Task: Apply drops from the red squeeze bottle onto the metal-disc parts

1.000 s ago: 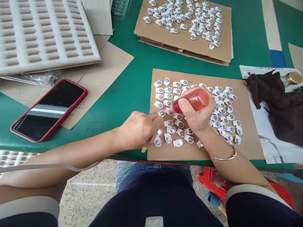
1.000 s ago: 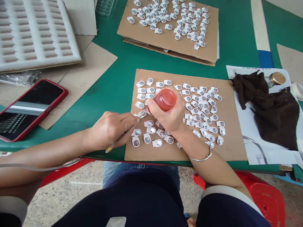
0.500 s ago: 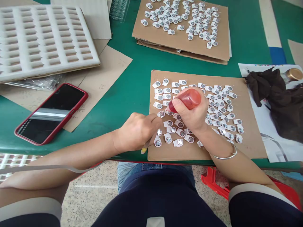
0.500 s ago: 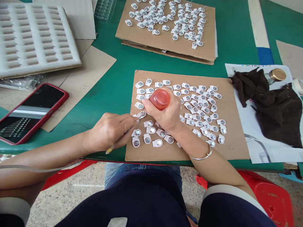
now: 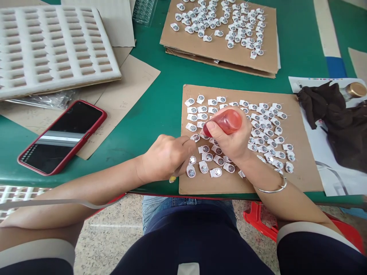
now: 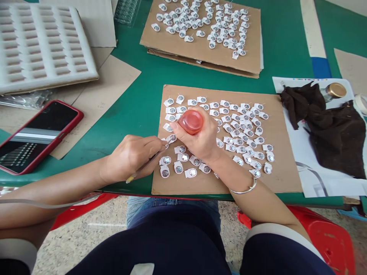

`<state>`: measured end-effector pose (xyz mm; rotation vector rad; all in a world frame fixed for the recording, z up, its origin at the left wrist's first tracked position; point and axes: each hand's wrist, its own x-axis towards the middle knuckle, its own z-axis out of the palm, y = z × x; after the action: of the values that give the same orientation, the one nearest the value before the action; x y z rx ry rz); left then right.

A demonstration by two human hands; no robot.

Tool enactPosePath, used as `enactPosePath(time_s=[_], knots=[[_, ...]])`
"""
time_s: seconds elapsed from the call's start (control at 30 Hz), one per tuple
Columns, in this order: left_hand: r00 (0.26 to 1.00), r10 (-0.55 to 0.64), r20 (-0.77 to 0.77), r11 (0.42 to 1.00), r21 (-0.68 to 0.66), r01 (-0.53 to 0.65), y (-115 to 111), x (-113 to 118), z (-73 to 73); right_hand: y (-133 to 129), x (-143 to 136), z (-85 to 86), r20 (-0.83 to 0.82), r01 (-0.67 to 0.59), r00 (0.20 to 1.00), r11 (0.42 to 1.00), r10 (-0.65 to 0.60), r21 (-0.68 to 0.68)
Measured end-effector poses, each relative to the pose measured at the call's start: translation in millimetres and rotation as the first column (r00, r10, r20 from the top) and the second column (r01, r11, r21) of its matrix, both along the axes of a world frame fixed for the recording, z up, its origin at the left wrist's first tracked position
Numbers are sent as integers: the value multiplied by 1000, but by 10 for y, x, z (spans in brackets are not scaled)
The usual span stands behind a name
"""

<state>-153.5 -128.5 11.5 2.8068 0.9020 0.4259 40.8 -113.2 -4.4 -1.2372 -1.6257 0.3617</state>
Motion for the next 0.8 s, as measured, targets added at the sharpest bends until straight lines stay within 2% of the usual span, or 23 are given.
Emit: enactPosePath(time_s=[0.17,0.33,0.53,0.8], knots=[[998,1,67,996,-88,5,38,-11,17,-9,10,11,63,-19,998,999,16,41],[986,-10,168,993,-115,30,70,-31,-14,-13,7,32,91,-10,996,998,4,67],[978,-18,208,988,-145,49,99,-46,-46,-22,7,49,89,-35,996,996,27,88],[968,-19,248,979,-191,68,127,-57,-19,-30,27,33,100,-41,994,996,33,80]])
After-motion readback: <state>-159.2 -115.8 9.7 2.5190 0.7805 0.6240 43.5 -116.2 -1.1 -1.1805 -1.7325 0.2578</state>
